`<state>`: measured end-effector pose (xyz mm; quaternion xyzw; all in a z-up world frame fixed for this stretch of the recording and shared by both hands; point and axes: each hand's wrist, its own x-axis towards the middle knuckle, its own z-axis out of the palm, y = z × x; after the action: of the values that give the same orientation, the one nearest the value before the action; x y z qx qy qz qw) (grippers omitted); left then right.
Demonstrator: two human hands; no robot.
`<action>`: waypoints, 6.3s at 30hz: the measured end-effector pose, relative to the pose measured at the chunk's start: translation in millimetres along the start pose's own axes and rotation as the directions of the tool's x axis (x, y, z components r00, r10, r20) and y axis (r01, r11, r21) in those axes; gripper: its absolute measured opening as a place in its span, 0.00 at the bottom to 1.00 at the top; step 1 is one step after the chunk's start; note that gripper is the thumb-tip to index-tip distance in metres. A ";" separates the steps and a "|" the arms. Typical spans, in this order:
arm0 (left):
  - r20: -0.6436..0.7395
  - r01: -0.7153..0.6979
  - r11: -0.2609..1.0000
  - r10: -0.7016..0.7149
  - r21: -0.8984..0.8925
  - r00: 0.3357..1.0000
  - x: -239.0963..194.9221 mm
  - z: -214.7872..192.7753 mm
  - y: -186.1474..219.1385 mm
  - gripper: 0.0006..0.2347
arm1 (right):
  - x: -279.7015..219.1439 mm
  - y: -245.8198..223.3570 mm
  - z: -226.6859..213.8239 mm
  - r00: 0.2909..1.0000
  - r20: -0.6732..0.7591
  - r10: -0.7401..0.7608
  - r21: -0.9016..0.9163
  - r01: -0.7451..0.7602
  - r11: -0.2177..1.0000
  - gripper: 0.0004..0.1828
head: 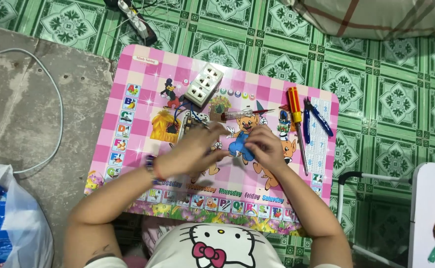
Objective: The person uses pliers to strip the insulation from a blue electrical wire and then inserts the exposed end into a terminal on a white electrical outlet. They use a screwdriver to tighten the terminal screw, securing the wire in place.
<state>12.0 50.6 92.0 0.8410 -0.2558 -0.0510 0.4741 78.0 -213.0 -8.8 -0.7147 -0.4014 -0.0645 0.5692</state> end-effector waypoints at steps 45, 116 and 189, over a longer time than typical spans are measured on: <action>-0.118 -0.136 0.922 0.190 0.363 0.975 -27.9 59.2 -97.1 0.14 | -1.6 11.2 21.2 1.000 -0.006 0.007 -0.232 -0.008 0.973 0.06; -0.345 -0.244 0.903 0.368 0.353 0.863 -20.0 43.6 -80.1 0.18 | -12.5 -5.4 33.3 0.913 0.026 -0.407 -0.477 0.369 0.798 0.04; -0.231 -0.273 0.953 0.239 -0.127 0.943 -22.3 34.3 -69.7 0.21 | 19.9 -64.4 -32.1 0.926 -0.088 0.366 0.245 -0.336 0.909 0.06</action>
<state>8.1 64.1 12.4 0.7608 -0.3062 0.0817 0.5663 61.3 -229.0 62.2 -0.7002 -0.2324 0.0379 0.6740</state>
